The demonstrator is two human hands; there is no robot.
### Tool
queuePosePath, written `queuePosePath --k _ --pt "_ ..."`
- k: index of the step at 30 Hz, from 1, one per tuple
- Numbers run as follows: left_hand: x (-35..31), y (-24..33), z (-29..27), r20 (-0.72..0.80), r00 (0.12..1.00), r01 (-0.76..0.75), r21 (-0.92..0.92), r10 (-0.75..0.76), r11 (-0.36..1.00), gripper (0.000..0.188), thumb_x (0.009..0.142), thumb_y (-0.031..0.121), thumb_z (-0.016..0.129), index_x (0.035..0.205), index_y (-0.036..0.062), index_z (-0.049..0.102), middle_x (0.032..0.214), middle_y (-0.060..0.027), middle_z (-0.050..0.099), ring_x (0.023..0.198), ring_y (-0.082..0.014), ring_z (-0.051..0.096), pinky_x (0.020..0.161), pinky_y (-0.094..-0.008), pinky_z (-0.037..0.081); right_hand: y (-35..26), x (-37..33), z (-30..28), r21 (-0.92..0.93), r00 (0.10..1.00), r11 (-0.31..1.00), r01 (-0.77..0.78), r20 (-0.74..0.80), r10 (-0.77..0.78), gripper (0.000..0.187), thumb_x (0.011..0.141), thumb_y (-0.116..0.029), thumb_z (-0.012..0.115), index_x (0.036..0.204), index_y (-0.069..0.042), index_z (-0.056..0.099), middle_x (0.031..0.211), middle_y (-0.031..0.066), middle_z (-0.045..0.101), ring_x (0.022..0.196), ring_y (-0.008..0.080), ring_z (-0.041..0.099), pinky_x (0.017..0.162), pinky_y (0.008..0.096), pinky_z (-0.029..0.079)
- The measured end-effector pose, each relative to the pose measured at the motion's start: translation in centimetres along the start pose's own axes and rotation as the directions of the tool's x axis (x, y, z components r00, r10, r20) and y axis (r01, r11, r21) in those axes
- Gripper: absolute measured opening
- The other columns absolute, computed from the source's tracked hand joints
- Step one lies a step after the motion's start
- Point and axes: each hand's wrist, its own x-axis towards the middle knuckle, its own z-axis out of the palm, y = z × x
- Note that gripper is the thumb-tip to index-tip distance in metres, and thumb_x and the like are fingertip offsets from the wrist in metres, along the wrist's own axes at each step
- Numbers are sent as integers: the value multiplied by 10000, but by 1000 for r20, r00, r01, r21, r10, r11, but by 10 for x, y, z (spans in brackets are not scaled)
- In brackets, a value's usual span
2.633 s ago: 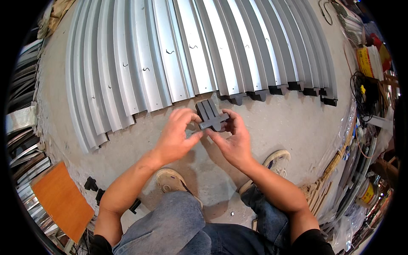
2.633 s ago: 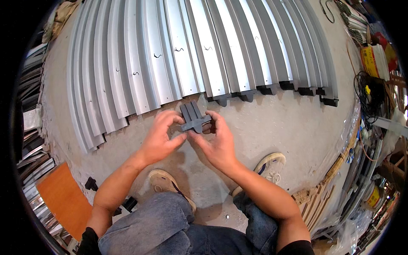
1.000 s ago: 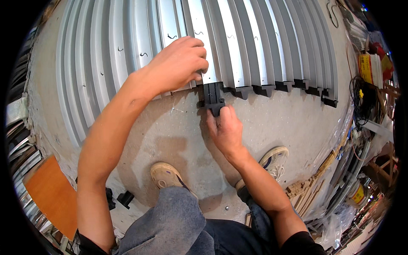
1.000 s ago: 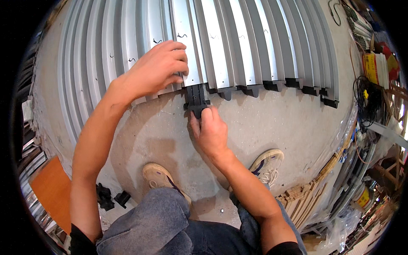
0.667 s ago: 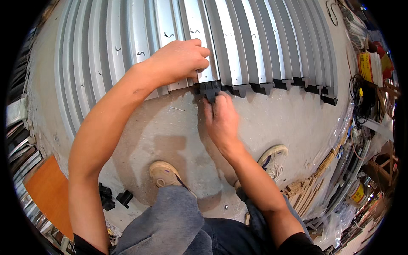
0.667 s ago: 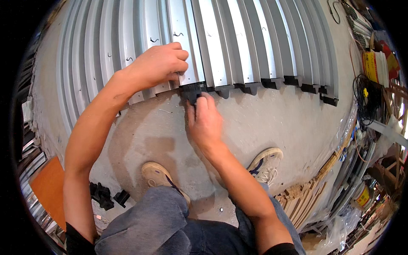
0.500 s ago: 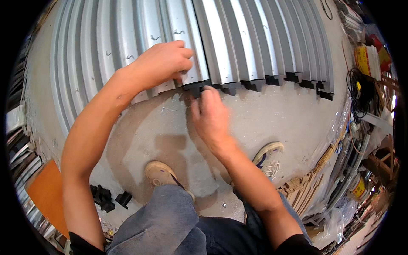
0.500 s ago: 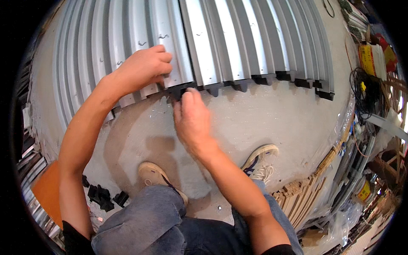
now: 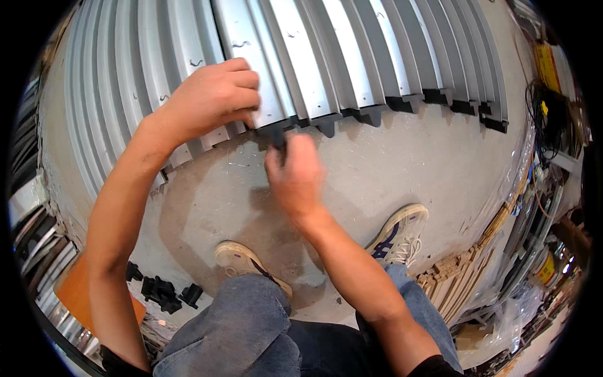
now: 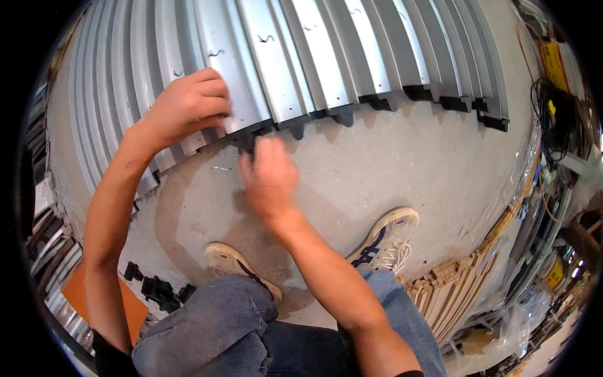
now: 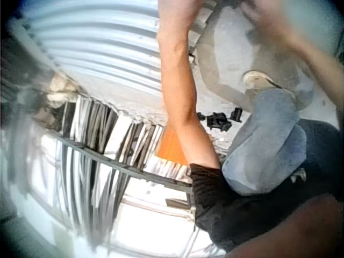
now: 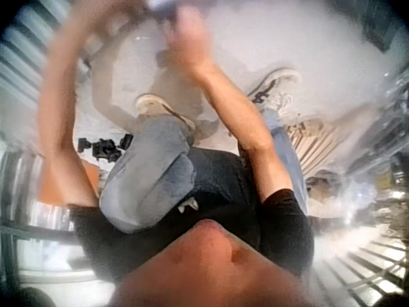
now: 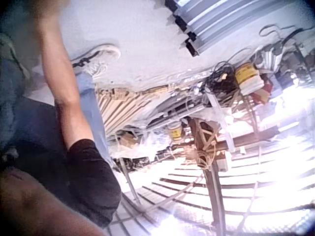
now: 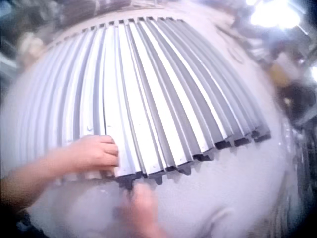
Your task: The person attaches black plastic end caps to the ends of several silver metal strips laid on the floor, then uses a cordless drill to screw the brackets into place.
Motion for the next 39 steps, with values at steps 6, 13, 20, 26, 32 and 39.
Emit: queuePosePath --k 6,13,20,26,32,39 --pt "-5 -4 13 -65 997 21 -122 -29 992 229 736 157 869 865 68 702 929 -13 659 1028 -250 645 803 -413 579 -3 3 3 -5 995 997 -83 53 83 273 952 -144 793 1035 -39 554 917 226 679 813 479 690 681 547 545" --pt "-3 1 4 84 994 78 -83 -71 993 220 749 207 889 809 56 739 886 -3 669 1022 -231 654 796 -401 591 -5 5 -3 -52 992 997 -54 109 60 301 987 -136 801 1044 -17 530 836 201 722 714 424 714 640 473 553" --pt "-48 24 17 -351 924 141 -58 -152 988 272 768 158 880 1001 65 775 1110 -50 746 1229 -289 667 1028 -445 566 -7 4 8 -39 995 998 -42 89 45 319 971 -173 818 1071 -9 563 837 230 706 760 394 722 705 498 559" --pt "-230 199 80 -378 38 668 -679 -925 305 362 940 180 833 1265 60 728 1303 -136 686 1237 -332 638 1050 -447 514 10 -6 -28 -163 903 985 58 429 18 409 1015 -271 804 767 -12 606 651 158 571 577 262 491 583 413 461" --pt "-378 396 191 -269 -602 794 -296 -752 -530 695 827 304 931 1364 -19 630 1375 -257 590 1308 -399 556 1120 -492 451 5 -52 -23 18 634 956 293 745 -208 414 971 -240 831 745 -18 564 658 182 583 557 357 539 568 449 472" --pt "-391 372 173 55 -560 331 -900 -827 -284 448 939 116 862 1312 -9 650 1172 -88 697 1035 -206 681 923 -365 559 -72 -62 -8 267 392 910 316 837 -382 384 954 -258 848 779 -35 589 712 164 625 609 335 610 581 435 506"
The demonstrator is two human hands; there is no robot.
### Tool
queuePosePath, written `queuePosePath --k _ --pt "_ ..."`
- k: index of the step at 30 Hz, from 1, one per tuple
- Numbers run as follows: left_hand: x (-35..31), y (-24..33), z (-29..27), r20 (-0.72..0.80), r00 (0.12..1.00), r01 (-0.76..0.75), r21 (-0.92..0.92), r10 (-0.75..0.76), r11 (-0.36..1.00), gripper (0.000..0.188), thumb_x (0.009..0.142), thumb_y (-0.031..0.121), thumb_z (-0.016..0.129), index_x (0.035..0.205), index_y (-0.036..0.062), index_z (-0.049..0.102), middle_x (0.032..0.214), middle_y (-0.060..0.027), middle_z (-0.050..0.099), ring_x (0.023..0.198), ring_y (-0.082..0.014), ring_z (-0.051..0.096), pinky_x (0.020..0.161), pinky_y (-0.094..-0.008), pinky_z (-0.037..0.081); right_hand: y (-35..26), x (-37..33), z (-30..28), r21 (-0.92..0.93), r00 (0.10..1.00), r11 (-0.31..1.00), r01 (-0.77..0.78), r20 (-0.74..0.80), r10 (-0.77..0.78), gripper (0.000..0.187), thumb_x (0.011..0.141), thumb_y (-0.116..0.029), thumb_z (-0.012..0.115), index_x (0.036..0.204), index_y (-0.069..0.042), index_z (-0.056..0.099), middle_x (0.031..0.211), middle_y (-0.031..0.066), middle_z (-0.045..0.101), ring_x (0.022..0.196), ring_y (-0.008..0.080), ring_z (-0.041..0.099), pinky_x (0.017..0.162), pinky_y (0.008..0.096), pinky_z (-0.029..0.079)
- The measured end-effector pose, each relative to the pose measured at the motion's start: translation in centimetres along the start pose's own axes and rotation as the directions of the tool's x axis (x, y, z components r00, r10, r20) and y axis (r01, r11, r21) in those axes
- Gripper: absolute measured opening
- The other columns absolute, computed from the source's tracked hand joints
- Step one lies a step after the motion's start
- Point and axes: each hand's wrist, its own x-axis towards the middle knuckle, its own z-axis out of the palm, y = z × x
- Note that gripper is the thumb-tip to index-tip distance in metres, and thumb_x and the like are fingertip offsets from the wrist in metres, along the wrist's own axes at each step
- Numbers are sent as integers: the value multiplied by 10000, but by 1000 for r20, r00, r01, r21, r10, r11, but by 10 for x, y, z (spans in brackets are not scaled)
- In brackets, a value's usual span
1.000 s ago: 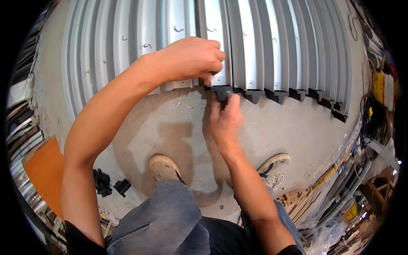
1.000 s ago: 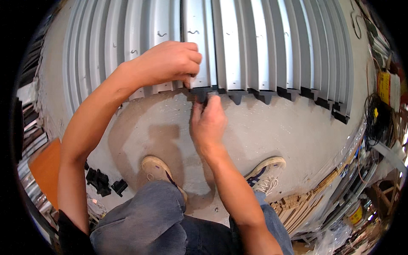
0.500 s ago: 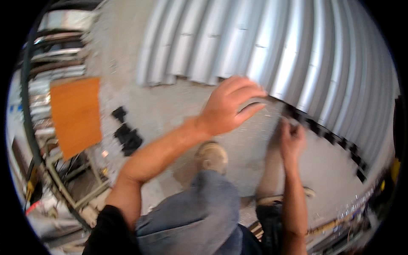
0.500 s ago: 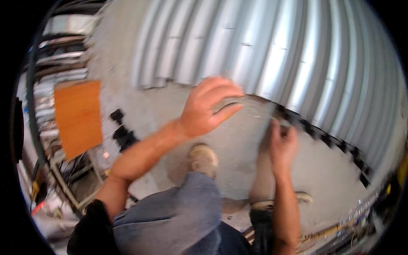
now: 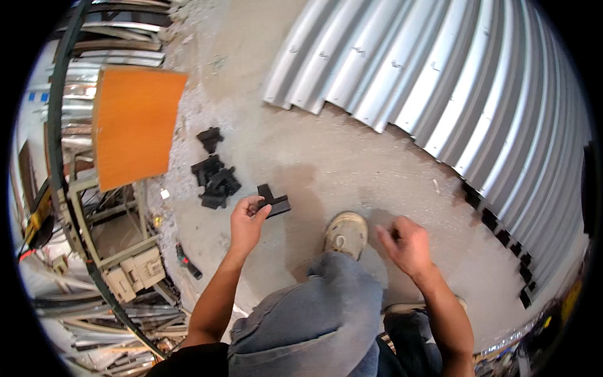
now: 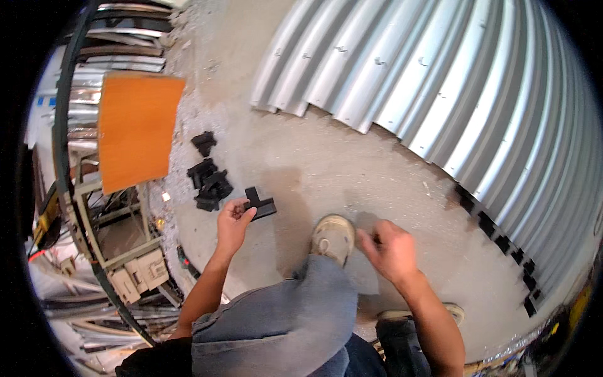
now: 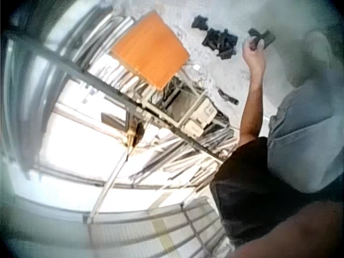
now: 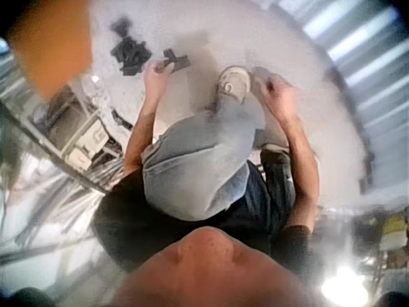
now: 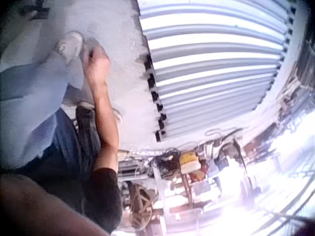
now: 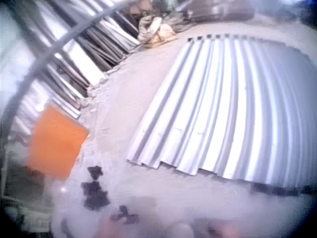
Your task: The person attaches black plastic end caps to the ends of several silver metal strips laid on the floor, then uses a cordless drill to screw the brackets into place.
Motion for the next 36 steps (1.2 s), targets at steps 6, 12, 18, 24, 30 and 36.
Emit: queuePosePath --k 6,12,18,24,30,36 --pt "-7 118 99 498 859 142 -455 120 879 286 1025 41 760 1288 43 646 1205 2 665 1110 -96 620 989 -287 518 -45 5 3 633 972 738 -234 153 177 471 990 -302 843 1292 -7 633 910 122 708 795 167 698 699 345 586" --pt "-1 142 189 658 721 109 -419 219 901 288 1032 33 739 1298 48 629 1237 -15 667 1159 -117 634 1008 -307 532 -12 -7 -6 400 910 904 -154 -299 287 475 953 -220 874 1267 16 607 955 152 733 831 164 701 732 360 591" --pt "13 196 240 790 553 -126 -232 263 964 289 1031 72 751 1302 32 658 1290 -77 683 1185 -175 674 1024 -369 556 23 -17 -17 552 709 801 -231 -468 527 522 924 -191 883 1289 -4 561 961 107 722 816 158 680 734 327 576" --pt "71 277 263 545 -61 -998 -60 836 -33 336 908 39 774 1240 79 736 1367 -89 679 1404 -298 580 1180 -461 486 35 -8 -35 260 661 884 -389 -590 465 491 879 -159 898 1223 0 586 910 126 742 761 181 715 702 338 583" --pt "108 345 316 797 -288 -931 -103 530 -351 209 814 15 757 1012 80 777 1218 -38 716 1425 -278 554 1275 -506 395 32 21 -27 213 616 858 -468 -618 489 476 850 -198 898 1197 -27 621 858 143 753 742 279 744 719 395 603" --pt "114 366 327 844 -385 -859 -181 373 -478 99 799 51 716 862 110 763 991 3 733 1178 -224 671 1242 -434 445 33 28 -21 159 584 891 -424 -704 404 490 838 -191 910 1193 -16 621 843 138 746 705 274 741 668 395 596"
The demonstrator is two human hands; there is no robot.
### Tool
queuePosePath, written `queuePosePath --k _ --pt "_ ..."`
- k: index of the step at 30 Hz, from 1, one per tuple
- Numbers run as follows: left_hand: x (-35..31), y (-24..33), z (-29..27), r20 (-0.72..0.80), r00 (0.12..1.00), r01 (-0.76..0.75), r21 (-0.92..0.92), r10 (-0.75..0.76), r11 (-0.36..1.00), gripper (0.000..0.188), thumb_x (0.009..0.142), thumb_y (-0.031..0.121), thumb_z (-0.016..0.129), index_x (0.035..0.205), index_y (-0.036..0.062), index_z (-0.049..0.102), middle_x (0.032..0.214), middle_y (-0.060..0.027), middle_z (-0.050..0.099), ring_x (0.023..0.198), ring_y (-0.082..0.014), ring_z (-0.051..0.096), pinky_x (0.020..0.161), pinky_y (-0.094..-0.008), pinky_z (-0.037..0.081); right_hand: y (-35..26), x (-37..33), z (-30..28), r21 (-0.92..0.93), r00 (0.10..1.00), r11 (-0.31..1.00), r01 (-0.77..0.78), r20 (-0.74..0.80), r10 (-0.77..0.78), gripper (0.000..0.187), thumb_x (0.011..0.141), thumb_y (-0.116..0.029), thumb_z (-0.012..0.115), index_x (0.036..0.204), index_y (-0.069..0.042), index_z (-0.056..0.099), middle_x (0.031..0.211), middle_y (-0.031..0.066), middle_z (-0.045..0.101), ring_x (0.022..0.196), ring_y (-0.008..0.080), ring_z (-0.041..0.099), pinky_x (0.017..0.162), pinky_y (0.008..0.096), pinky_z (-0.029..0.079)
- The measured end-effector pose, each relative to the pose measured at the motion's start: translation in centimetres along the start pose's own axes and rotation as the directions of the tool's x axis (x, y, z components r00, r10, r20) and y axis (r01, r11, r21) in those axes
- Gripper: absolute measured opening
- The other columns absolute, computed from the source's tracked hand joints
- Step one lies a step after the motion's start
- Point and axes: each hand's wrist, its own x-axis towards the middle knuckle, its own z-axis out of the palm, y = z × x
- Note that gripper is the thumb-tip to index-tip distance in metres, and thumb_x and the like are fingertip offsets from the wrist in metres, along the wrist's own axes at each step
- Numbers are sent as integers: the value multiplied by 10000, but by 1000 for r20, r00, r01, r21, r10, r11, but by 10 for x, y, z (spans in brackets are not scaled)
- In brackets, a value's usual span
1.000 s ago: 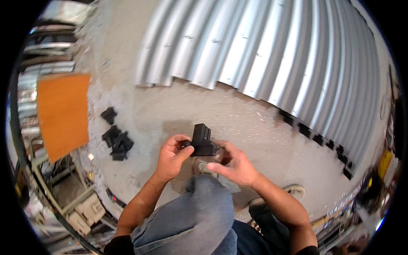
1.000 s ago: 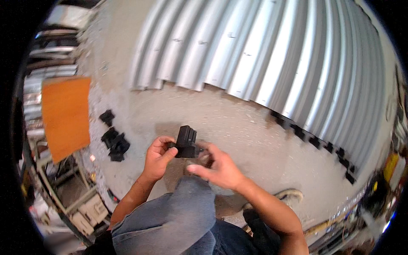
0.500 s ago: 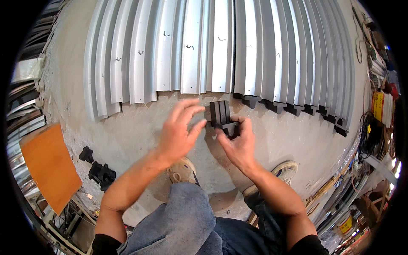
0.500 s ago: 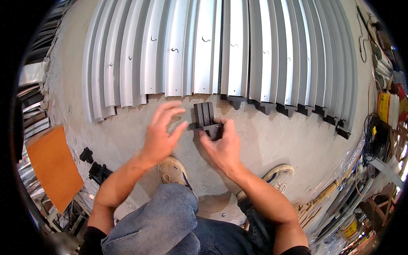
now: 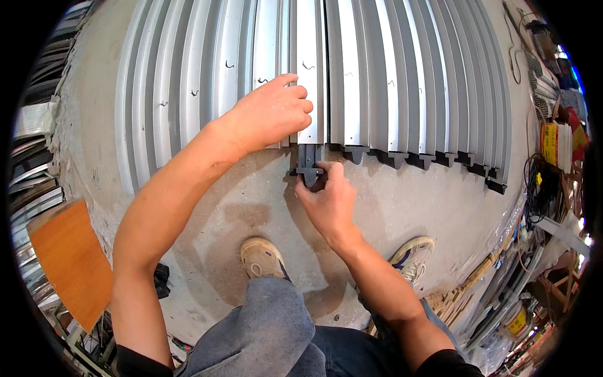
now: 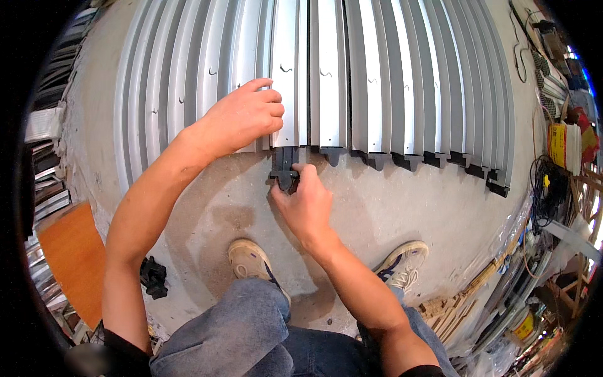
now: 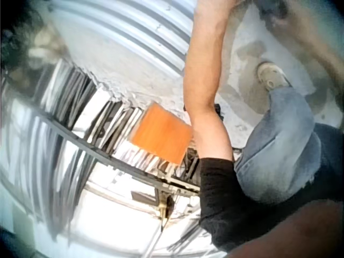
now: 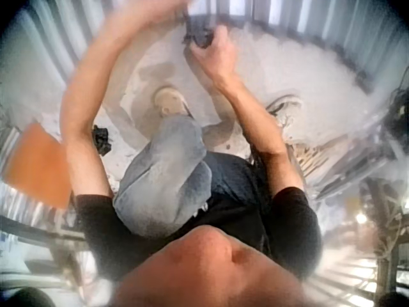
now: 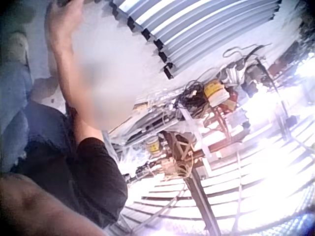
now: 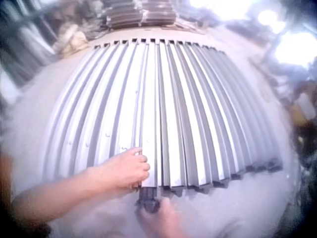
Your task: The person attaches black plastic end caps to the ends of several silver metal strips laid on the floor, then uses a cordless drill to screw the brackets into place.
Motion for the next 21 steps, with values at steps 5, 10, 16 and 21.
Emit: queuePosePath --k 5,10,16,21 --pt "-6 -6 -4 -34 998 -48 6 48 999 79 795 82 704 846 115 754 960 6 722 1128 -207 670 1142 -377 499 2 -5 -3 72 990 988 138 -46 -135 519 824 -158 928 1212 -19 613 840 120 730 709 242 744 656 380 594" --pt "-2 -10 -11 -89 991 -97 -15 95 995 63 787 87 707 832 114 741 922 16 701 1076 -192 667 1110 -357 508 26 -2 -5 121 970 962 243 -61 -237 555 835 -94 917 1282 -9 600 954 140 736 778 267 756 671 382 603" --pt "-4 -9 -7 -10 996 -84 62 85 994 64 784 83 714 834 117 732 918 22 694 1073 -185 670 1112 -370 509 3 -1 7 302 983 943 140 -159 -95 537 945 -40 848 1349 3 496 1035 115 712 865 192 739 759 319 613" --pt "-2 -9 1 -76 993 -88 10 89 996 79 772 72 724 835 118 735 917 25 695 1106 -184 672 1127 -381 504 -7 -16 16 569 982 809 -146 -18 190 409 1035 -45 754 1316 8 461 1127 114 685 1030 171 712 883 290 597"
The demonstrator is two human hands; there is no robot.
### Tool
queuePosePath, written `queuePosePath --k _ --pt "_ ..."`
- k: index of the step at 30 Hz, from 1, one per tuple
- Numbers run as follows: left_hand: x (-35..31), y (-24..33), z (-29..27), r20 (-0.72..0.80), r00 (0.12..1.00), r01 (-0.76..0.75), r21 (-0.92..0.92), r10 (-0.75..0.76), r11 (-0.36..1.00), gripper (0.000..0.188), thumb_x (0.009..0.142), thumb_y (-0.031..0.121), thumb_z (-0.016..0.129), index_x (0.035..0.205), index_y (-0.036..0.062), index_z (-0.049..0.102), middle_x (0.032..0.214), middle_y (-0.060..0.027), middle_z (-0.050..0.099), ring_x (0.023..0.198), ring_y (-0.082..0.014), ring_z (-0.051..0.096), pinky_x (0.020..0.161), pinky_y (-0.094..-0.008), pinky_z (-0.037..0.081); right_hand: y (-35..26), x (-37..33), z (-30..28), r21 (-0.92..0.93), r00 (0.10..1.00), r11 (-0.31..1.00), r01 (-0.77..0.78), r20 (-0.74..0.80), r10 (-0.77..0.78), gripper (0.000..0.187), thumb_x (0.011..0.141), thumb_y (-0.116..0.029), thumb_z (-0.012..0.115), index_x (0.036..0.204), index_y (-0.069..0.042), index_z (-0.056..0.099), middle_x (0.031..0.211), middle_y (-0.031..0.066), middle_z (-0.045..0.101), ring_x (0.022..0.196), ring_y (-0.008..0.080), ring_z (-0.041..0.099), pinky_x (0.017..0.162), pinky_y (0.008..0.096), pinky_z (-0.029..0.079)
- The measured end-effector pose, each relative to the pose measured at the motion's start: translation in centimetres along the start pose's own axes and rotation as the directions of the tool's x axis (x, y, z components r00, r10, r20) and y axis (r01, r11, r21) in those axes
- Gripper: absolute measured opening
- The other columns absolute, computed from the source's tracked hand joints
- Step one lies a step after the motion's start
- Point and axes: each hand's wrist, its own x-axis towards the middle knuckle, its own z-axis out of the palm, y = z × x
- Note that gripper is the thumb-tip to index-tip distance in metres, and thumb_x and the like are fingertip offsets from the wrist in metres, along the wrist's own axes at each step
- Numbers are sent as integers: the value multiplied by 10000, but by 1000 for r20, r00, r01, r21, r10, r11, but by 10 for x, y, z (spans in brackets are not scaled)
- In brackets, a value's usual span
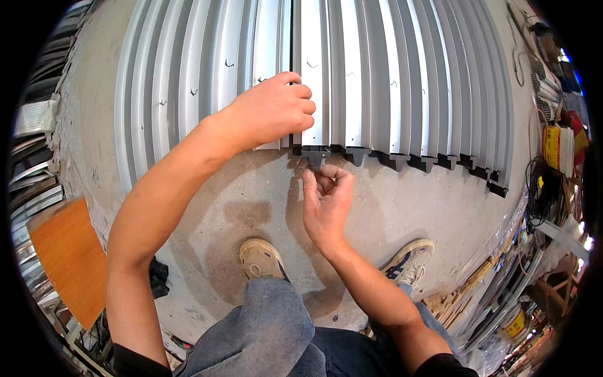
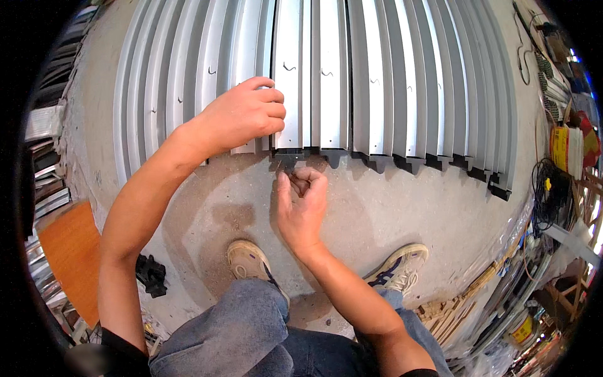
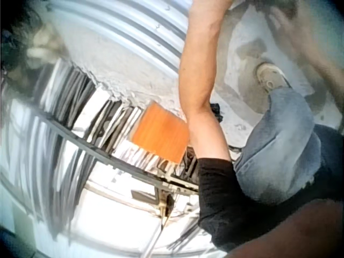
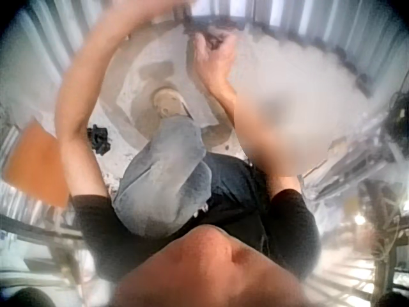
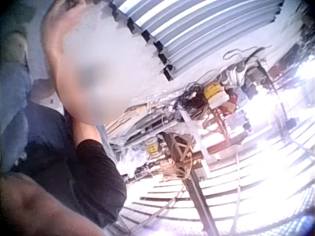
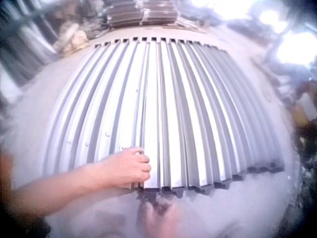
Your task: The person attaches black plastic end caps to the ends of several silver metal strips laid on the floor, then uses a cordless drill to screw the brackets into place.
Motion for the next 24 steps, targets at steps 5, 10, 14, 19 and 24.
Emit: queuePosePath --k 5,10,14,19,24 --pt "1 1 5 7 1000 27 -34 -27 999 78 768 67 724 818 127 727 912 23 694 1091 -184 670 1152 -397 485 11 -2 9 48 1000 999 7 6 -7 377 1042 -105 754 1269 59 503 1205 165 617 1079 217 692 969 362 586" --pt "-4 -2 3 93 995 25 -7 -24 1000 82 762 55 723 807 123 718 921 27 693 1070 -188 672 1155 -403 485 7 6 3 -19 997 998 -57 52 58 393 1043 -140 766 1273 72 529 1199 172 609 1056 235 681 952 376 582" --pt "-1 -1 1 83 996 -13 0 12 1000 90 751 56 738 810 119 713 908 37 687 1052 -184 676 1144 -414 498 5 10 10 -178 999 983 33 -6 -35 363 1040 -134 768 1245 64 543 1154 166 615 1003 244 675 911 364 585" --pt "2 -6 -3 -50 998 -46 -12 45 999 107 757 58 741 831 129 713 900 52 690 1041 -174 679 1107 -432 526 14 12 10 -288 939 910 297 -85 -333 325 1052 -135 762 1221 38 545 1112 125 613 977 188 660 852 324 585" --pt "-4 -12 7 -110 991 -78 -72 70 994 102 755 65 738 833 121 704 924 54 699 1030 -173 681 1059 -424 552 8 9 7 -202 999 978 44 7 -44 276 1048 -100 758 1158 28 540 999 115 655 832 177 654 761 333 575"
